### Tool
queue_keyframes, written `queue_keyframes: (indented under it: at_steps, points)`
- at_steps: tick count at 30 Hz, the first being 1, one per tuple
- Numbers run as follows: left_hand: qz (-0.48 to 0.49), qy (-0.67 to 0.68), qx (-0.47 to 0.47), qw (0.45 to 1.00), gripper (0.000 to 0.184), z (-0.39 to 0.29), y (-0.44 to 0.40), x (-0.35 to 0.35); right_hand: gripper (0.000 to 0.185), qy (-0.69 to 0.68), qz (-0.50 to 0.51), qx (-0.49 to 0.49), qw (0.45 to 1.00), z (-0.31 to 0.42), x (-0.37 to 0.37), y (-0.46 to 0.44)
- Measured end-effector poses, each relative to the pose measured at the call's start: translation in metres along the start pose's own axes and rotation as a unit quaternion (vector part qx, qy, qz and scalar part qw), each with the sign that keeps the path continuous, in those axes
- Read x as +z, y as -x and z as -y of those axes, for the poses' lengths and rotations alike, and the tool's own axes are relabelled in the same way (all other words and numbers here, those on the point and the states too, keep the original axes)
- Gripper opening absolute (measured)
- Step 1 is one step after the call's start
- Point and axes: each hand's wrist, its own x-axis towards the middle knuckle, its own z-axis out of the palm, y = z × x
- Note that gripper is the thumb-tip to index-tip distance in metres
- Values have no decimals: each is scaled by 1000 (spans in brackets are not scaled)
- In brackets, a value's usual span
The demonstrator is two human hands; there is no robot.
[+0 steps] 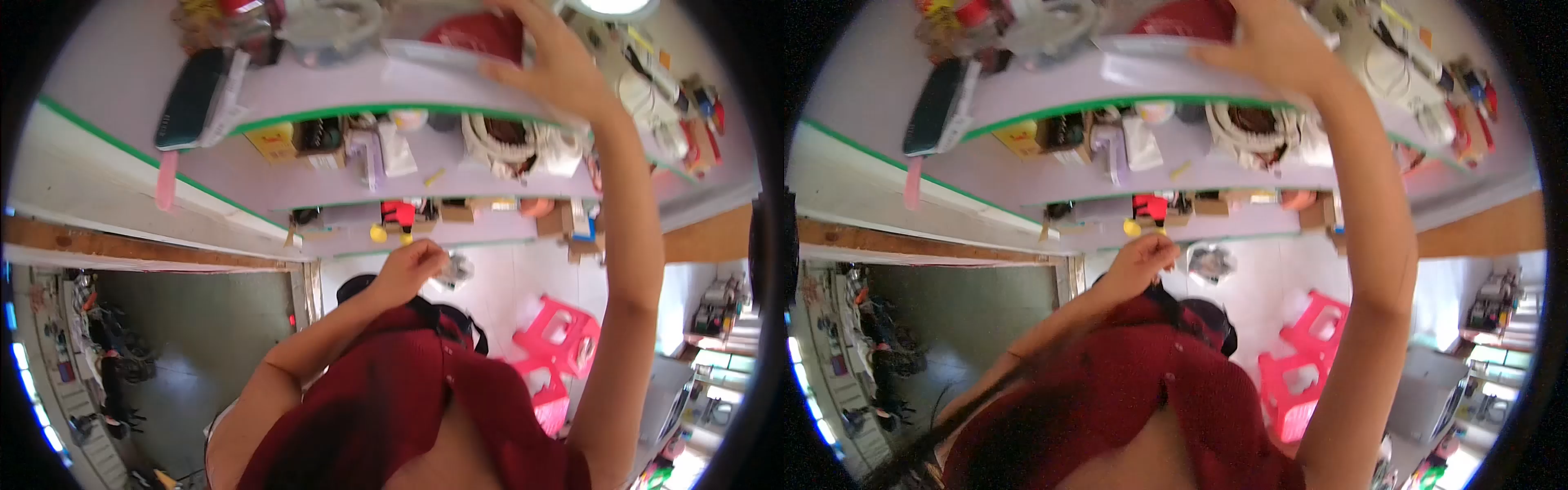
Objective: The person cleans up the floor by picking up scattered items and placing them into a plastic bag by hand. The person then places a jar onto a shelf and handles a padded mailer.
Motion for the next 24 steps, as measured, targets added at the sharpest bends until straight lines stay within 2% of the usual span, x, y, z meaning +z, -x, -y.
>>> queue_keyframes:
  at_steps: [1,3,6,8,11,12,14,15,16,17,18,20,23,24]
  points:
    - [4,-10,-5,1000,17,2,2,-1,39,-21,43,54,997,17,-6,-1]
    - [14,6,6,1000,16,14,4,-2,42,-28,49,-19,998,-12,11,-9]
    - [9,23,-21,999,16,28,9,-4,39,-10,40,-27,999,-9,19,9]
    - [11,21,-47,999,16,35,10,-4,38,85,-186,-119,972,-8,30,35]
    - [19,-2,-81,996,16,62,12,-10,41,36,-188,-109,975,-17,29,89]
    - [22,-14,-98,995,16,67,13,-12,43,11,-177,-78,981,-14,29,113]
    - [12,-49,-131,990,15,71,12,-10,45,-15,-140,54,988,-22,43,170]
    - [41,-53,-138,988,15,73,12,-11,48,-26,-122,125,984,-24,52,204]
    - [49,-75,-142,986,15,77,9,-11,44,15,-95,174,980,-27,60,241]
    - [65,-96,-143,983,15,82,2,-5,39,-24,-175,169,970,-26,72,276]
    - [83,-82,-143,983,14,88,-4,0,39,6,-153,255,955,-22,81,314]
    - [114,-85,-147,979,13,90,-16,18,35,-21,-107,406,907,3,94,388]
    - [179,-117,-150,965,13,89,-40,57,31,-120,-76,564,813,52,112,476]
    - [204,-123,-145,960,14,90,-46,73,30,-108,-78,575,807,67,117,499]
